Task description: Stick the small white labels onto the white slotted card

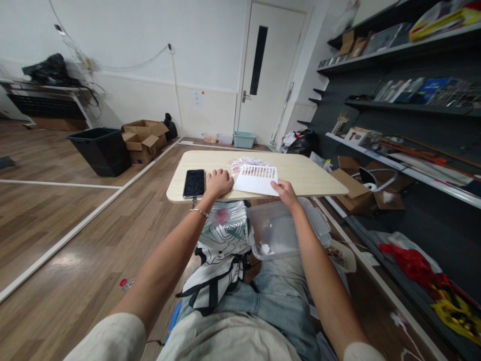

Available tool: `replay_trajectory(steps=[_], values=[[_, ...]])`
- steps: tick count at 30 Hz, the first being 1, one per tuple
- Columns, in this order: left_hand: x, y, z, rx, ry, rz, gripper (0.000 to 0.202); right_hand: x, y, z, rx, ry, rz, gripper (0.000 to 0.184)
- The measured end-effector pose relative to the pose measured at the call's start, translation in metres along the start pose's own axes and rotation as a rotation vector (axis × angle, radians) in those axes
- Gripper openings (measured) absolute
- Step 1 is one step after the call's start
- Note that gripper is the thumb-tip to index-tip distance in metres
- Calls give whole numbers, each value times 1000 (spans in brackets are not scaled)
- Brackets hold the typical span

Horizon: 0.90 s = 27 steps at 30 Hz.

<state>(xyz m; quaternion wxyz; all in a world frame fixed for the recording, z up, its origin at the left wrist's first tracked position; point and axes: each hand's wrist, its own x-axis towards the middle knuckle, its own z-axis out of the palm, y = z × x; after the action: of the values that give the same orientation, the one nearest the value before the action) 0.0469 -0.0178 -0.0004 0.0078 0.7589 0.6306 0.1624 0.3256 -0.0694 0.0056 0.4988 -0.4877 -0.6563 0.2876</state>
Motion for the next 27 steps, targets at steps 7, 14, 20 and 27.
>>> replay_trajectory(steps=[7,14,20,27], values=[[1,-1,2,-7,1,-3,48,1,0,0,1,3,-2,55],[1,-1,2,-1,1,-3,48,0,1,0,-18,7,-1,54],[0,0,1,-1,-3,-6,48,-1,0,0,-29,-3,-7,55],[0,0,1,6,-3,-7,49,-2,0,1,-72,-14,-35,55]])
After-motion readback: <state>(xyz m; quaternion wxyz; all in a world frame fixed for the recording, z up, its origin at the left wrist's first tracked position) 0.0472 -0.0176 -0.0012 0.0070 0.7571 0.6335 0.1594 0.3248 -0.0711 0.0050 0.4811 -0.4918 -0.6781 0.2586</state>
